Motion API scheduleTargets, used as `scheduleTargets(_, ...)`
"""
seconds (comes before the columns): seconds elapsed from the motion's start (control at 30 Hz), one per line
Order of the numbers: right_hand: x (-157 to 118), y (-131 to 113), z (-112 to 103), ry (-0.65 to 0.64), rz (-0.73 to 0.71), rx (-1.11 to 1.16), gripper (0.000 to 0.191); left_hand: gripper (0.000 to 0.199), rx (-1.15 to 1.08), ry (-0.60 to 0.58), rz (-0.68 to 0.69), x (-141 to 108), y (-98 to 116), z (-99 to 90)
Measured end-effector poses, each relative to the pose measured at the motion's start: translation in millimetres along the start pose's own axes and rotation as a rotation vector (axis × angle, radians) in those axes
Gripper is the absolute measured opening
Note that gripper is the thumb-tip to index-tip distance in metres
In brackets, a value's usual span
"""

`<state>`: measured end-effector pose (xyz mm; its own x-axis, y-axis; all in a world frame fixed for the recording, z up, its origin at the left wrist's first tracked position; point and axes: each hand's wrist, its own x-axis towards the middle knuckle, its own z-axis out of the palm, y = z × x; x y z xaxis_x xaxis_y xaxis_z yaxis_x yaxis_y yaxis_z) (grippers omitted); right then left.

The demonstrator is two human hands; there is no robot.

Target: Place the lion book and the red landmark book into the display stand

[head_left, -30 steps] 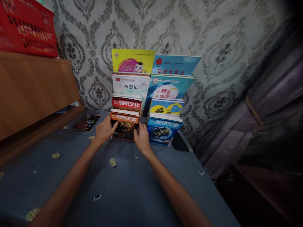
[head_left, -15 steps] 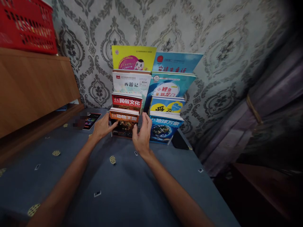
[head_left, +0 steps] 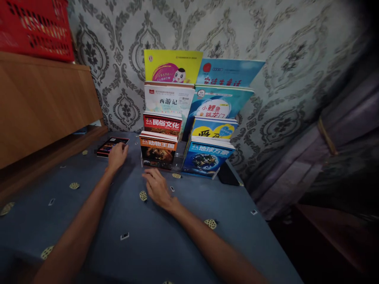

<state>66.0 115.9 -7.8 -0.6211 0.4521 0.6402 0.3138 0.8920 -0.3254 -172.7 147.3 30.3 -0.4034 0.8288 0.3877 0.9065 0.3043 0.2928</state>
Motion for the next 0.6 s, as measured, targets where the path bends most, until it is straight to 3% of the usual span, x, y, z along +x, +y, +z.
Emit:
scheduleTargets(0.13, -11, 5, 19, -0.183, 0.04, -0.008, 0.026, 0.048, 0.143, -0.032, -0.166, -8, -24, 18.5)
scheduleTargets(0.27, -11, 8, 22, -0.247, 0.082, 0.011, 0.024, 0.055, 0.228, -0.092, -0.251, -7, -40, 30.2)
scheduleTargets(0.43, -11, 7, 21, -0.286, 0.057, -0.041, 0.021, 0.059, 0.318, -0.19, -0.216, 11, -50, 28.9)
scheduleTargets(0.6, -12, 9, 23, -0.277, 0.059, -0.039, 0.021, 0.043, 0.371, -0.343, -0.094, 33, -58, 22.2)
